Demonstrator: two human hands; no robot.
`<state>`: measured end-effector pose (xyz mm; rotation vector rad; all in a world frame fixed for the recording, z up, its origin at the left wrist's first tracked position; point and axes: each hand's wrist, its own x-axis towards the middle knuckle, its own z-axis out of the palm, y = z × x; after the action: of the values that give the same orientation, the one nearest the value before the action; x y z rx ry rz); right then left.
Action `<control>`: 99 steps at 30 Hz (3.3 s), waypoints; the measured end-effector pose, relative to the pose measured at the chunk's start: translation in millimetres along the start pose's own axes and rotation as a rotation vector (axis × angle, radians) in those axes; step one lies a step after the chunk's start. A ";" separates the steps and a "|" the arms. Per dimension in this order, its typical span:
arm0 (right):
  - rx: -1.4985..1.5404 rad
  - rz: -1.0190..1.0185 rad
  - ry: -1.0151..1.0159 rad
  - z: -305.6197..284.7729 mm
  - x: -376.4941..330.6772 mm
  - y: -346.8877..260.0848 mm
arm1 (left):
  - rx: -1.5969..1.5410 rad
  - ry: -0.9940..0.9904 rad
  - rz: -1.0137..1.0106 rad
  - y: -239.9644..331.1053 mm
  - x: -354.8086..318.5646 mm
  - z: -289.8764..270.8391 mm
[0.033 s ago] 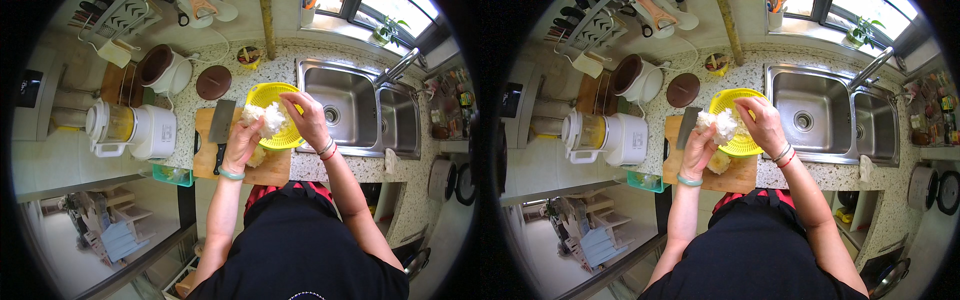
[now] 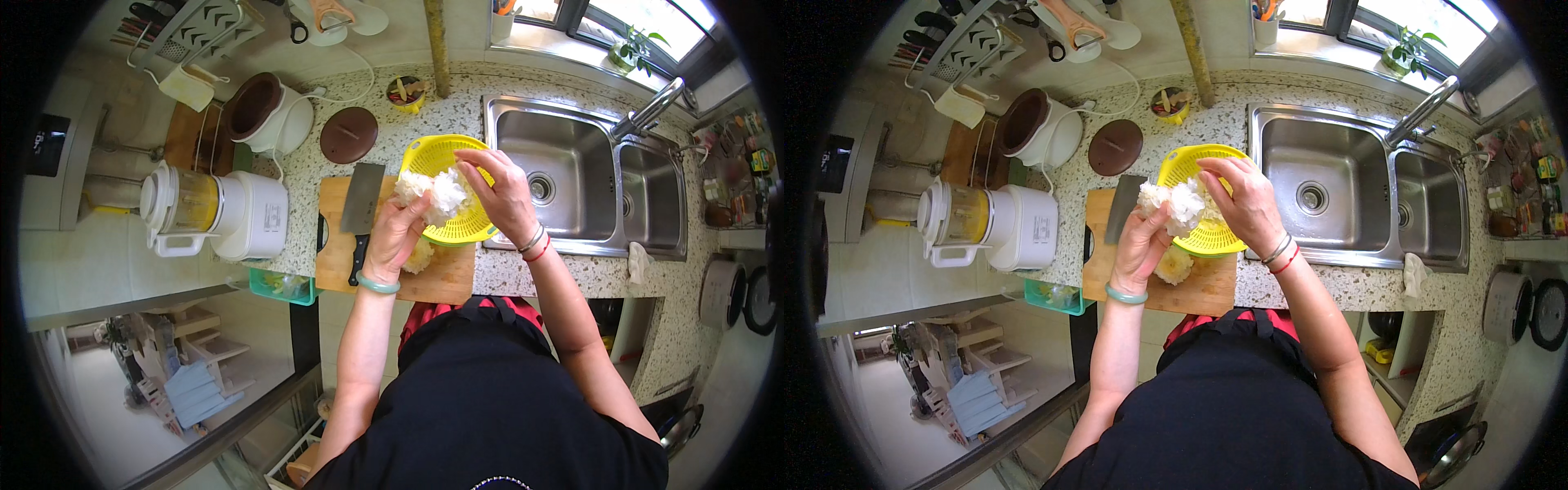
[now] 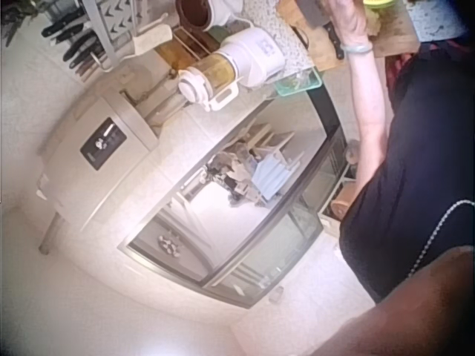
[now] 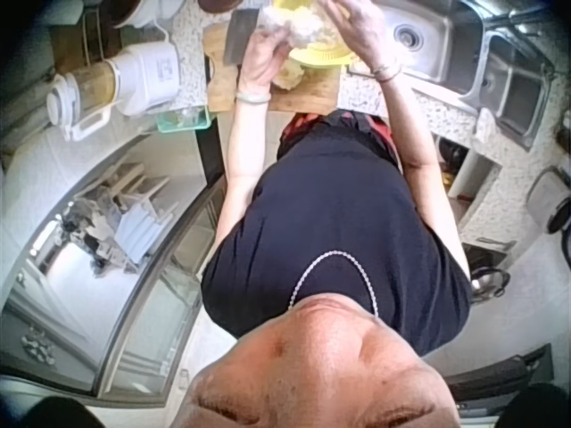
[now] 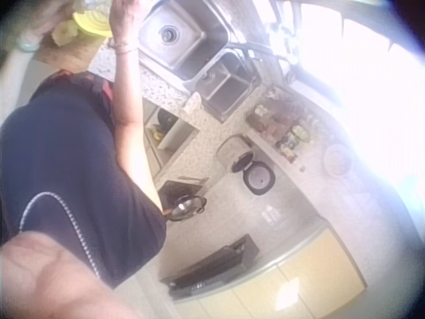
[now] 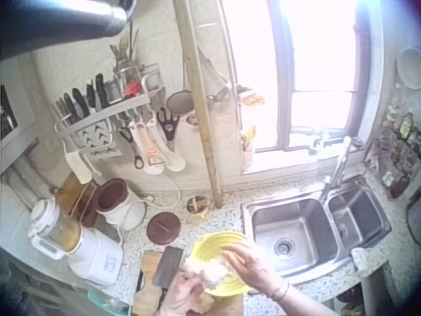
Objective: The person stands at a kitchen counter and repeatedly picks up small pieces of a white fibrous food from a yellow colander, separating them by hand. The separated pieces are placed back into the colander. A knife and cutting board are visible on the counter but are not used during the clip.
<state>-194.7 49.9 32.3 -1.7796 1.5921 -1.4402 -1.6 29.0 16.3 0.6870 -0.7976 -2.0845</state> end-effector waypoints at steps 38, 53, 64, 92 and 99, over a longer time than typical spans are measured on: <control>0.008 -0.028 -0.119 -1.6 -4.8 -10.3 | 0.067 -0.032 0.015 -1.4 -1.2 -3.3; 0.005 0.014 -0.035 -7.2 -2.1 -7.6 | 0.072 -0.025 0.063 -3.7 -4.1 -4.6; 0.128 0.126 0.014 -2.5 -5.9 -3.3 | 0.084 -0.017 0.058 -0.6 -4.1 0.2; -0.008 -0.103 -0.242 -8.1 -1.3 -19.9 | 0.271 0.047 0.097 -1.1 0.6 2.4; -0.099 -0.139 -0.174 2.7 -7.7 -10.8 | 0.273 0.065 0.109 -4.7 1.9 1.7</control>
<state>-185.6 59.1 36.3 -2.0474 1.5002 -1.2443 -6.1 30.2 13.6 0.8342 -1.0707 -1.8643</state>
